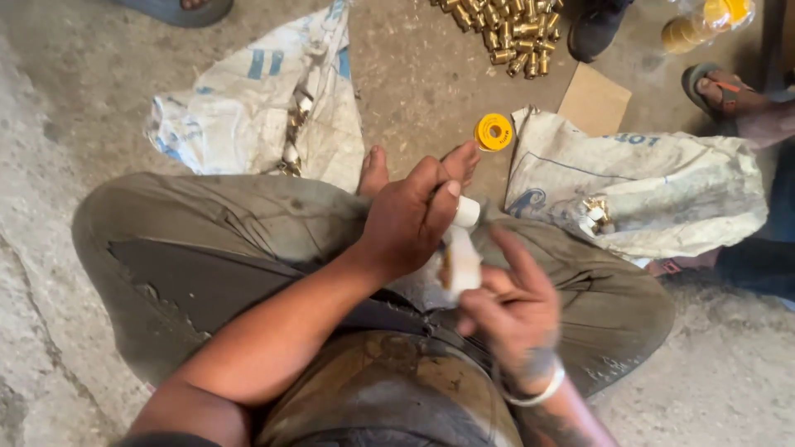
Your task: Wrapping white thread seal tape around the threads of brass fittings.
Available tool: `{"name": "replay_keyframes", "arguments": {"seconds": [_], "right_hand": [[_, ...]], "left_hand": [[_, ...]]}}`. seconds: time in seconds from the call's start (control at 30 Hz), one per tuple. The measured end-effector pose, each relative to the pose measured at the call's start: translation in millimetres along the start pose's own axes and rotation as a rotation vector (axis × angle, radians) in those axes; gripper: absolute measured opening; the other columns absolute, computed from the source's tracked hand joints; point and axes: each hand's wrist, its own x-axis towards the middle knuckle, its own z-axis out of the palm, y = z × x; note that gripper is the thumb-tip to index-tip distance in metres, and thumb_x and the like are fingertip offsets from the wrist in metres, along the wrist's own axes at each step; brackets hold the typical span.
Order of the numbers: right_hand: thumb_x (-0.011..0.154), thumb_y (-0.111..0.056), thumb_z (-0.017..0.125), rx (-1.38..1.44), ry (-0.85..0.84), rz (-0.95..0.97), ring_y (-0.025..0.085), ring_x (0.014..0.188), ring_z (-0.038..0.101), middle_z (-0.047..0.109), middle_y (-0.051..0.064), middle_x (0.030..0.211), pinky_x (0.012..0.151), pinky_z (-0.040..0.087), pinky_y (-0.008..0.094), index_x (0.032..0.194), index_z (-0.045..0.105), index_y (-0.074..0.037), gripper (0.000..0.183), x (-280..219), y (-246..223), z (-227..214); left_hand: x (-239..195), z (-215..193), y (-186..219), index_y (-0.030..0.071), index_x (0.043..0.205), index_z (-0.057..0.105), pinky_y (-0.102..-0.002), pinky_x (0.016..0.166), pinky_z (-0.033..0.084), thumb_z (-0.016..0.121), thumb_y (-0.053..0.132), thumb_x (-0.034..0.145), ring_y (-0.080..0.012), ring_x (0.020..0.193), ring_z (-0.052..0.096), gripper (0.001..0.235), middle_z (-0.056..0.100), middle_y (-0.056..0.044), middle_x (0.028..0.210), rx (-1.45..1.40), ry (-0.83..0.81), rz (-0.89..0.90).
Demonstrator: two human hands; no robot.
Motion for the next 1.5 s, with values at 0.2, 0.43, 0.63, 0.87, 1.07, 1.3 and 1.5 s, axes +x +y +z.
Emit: {"name": "replay_keyframes", "arguments": {"seconds": [0.2,0.43,0.63,0.87,1.07,1.3,1.5], "right_hand": [[0.103,0.000,0.054,0.402,-0.210,-0.231,0.021,0.066,0.069,0.071,0.027,0.109,0.059,0.056,0.030,0.135,0.051,0.018,0.036,39.3,-35.3,-22.8],[0.093,0.011,0.052,0.081,-0.206,-0.099,0.019,0.123,0.063,0.062,0.016,0.138,0.106,0.052,0.032,0.152,0.038,0.004,0.062,73.3,-11.2,-7.4],[0.085,0.005,0.067,-0.310,-0.146,-0.337,0.016,0.123,0.062,0.062,0.010,0.133,0.103,0.053,0.031,0.155,0.032,-0.002,0.078,74.7,14.7,-19.3],[0.091,-0.005,0.072,-0.548,-0.164,-0.278,0.010,0.098,0.066,0.075,0.004,0.113,0.088,0.054,0.024,0.133,0.067,-0.001,0.043,91.0,69.0,-48.2],[0.089,-0.006,0.075,-0.379,-0.281,-0.065,0.007,0.072,0.056,0.061,0.000,0.083,0.066,0.051,0.025,0.136,0.066,-0.002,0.049,101.5,102.5,-52.8],[0.091,-0.021,0.071,-0.317,-0.339,0.004,0.007,0.079,0.061,0.070,-0.002,0.088,0.071,0.051,0.025,0.117,0.071,-0.002,0.032,113.8,111.6,-57.3],[0.096,-0.034,0.066,-0.548,-0.315,0.085,0.008,0.062,0.052,0.065,-0.003,0.069,0.057,0.042,0.027,0.097,0.077,-0.001,0.036,132.6,127.6,-71.1]], "left_hand": [[-5.2,-5.4,10.8,0.006,0.137,0.055,-0.071,0.117,-0.007,0.044,0.022,0.108,-0.0185,0.125,0.068,0.035,0.067,-0.007,0.140,-0.020,-0.077,0.062],[-8.1,-3.0,-1.0,0.006,0.141,0.052,-0.069,0.121,-0.010,0.044,0.021,0.109,-0.0184,0.135,0.064,0.037,0.064,-0.009,0.150,-0.079,-0.099,0.005],[-2.9,10.1,-20.7,0.002,0.161,0.032,-0.040,0.123,0.035,0.043,0.016,0.107,-0.0303,0.139,0.054,0.057,0.056,-0.019,0.150,-0.480,-0.239,-0.135],[1.4,-0.5,-29.0,-0.005,0.156,0.024,-0.040,0.119,0.033,0.064,0.010,0.087,-0.0346,0.148,0.043,0.081,0.042,-0.021,0.160,-0.163,-0.359,0.077],[-2.1,20.6,-68.3,-0.012,0.142,0.034,-0.042,0.112,0.038,0.076,0.023,0.087,-0.0342,0.142,0.045,0.077,0.045,-0.024,0.150,0.111,-0.625,-0.191],[-14.0,38.3,-104.9,-0.011,0.128,0.053,-0.042,0.107,0.047,0.069,0.021,0.091,-0.0327,0.138,0.055,0.051,0.053,-0.028,0.148,-0.082,-0.581,-0.063],[-11.3,38.2,-116.3,-0.004,0.153,0.041,-0.041,0.111,0.044,0.063,0.015,0.088,-0.0351,0.142,0.051,0.071,0.045,-0.026,0.157,-0.232,-0.430,0.071]]}}
